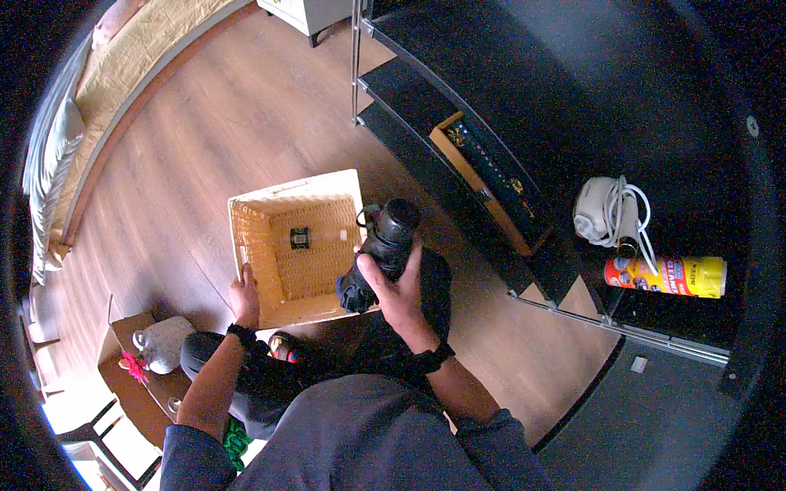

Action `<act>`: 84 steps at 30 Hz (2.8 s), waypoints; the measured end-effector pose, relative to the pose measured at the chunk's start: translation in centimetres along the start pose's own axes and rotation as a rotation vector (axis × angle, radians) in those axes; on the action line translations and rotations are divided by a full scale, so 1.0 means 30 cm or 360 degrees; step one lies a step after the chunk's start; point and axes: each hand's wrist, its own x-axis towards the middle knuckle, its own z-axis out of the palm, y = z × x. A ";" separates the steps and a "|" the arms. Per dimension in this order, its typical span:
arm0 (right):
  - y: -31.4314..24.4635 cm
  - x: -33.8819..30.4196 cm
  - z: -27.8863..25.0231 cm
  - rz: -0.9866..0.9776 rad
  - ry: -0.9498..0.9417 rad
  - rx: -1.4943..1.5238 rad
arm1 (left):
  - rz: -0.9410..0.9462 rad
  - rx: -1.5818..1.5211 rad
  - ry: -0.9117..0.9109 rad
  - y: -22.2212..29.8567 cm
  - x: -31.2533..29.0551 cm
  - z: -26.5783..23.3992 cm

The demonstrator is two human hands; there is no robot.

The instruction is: Tidying a room by arranging items in a cabinet and on furniture.

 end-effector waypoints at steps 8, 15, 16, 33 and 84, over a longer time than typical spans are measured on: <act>0.049 -0.009 -0.058 -0.0028 -0.0035 -0.0145 | -0.0026 0.0027 -0.0062 0.016 -0.004 0.006; 0.047 -0.011 -0.130 -0.0073 0.0143 -0.0442 | 0.0054 0.0074 0.0000 -0.046 0.035 0.015; 0.045 0.003 -0.141 -0.0164 0.0245 -0.0468 | 0.0057 0.0075 -0.0010 -0.031 0.027 0.018; -0.052 -0.080 -0.534 0.0236 0.0356 -0.1506 | 0.0025 -0.0010 -0.0051 0.043 -0.021 -0.008; 0.091 -0.136 -1.315 0.0065 0.1306 -0.2674 | 0.0040 0.0003 0.0040 0.002 0.011 0.019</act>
